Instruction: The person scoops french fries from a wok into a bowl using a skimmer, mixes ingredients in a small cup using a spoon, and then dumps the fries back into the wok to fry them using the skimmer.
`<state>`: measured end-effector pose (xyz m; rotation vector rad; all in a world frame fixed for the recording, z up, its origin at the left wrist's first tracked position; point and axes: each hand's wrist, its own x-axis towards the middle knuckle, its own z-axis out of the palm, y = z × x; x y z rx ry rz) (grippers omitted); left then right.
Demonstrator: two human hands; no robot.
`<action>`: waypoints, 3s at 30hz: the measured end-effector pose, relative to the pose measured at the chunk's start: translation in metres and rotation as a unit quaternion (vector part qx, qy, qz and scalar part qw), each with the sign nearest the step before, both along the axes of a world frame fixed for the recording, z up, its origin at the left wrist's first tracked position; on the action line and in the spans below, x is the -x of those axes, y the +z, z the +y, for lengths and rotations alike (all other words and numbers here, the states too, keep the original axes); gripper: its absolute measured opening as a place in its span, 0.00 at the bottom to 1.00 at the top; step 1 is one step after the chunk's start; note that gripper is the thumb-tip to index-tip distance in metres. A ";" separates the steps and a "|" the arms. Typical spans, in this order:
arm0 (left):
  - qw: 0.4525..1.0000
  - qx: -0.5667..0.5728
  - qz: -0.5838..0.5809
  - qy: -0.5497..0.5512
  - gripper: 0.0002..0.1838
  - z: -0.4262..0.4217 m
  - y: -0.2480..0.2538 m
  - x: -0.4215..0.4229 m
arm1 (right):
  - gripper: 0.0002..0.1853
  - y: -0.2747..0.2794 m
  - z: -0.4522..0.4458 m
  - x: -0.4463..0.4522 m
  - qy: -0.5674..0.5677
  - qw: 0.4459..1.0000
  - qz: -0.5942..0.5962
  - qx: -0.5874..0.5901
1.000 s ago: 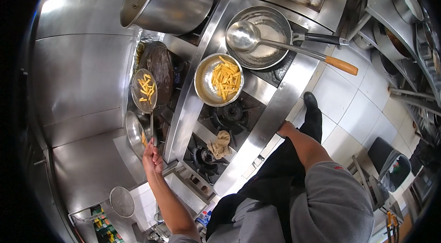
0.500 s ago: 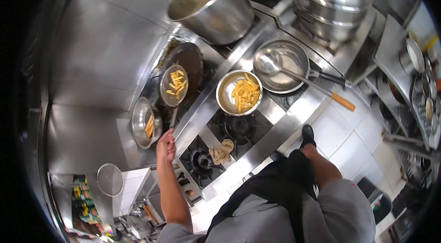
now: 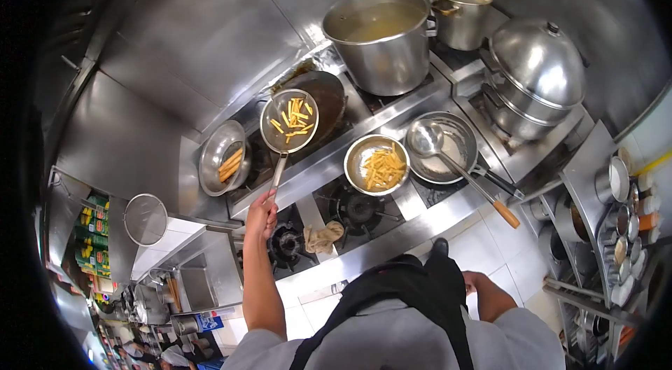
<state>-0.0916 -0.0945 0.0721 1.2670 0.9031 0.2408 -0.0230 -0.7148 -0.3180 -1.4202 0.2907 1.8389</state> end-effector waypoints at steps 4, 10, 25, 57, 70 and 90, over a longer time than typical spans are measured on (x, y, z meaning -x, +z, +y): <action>0.999 -0.038 0.013 -0.029 0.24 -0.043 0.004 0.013 | 0.15 0.036 -0.007 -0.021 0.012 0.998 0.037 0.047; 0.947 -0.296 0.072 -0.097 0.23 -0.103 -0.046 0.026 | 0.22 0.046 0.004 -0.048 0.109 0.988 0.113 0.006; 0.791 -0.596 0.094 -0.100 0.26 -0.153 -0.068 0.051 | 0.20 0.061 0.013 -0.059 0.127 0.991 0.044 -0.010; 0.933 0.248 -0.260 0.017 0.32 0.073 -0.029 0.055 | 0.16 0.068 0.091 -0.017 0.034 0.949 -0.288 0.122; 0.956 -0.012 0.237 -0.175 0.23 -0.089 -0.201 -0.151 | 0.11 0.162 0.258 -0.126 -0.126 0.899 -0.408 -0.100; 0.987 -0.031 0.152 -0.048 0.17 -0.105 -0.136 -0.150 | 0.08 0.114 0.183 -0.173 -0.063 0.966 -0.237 -0.083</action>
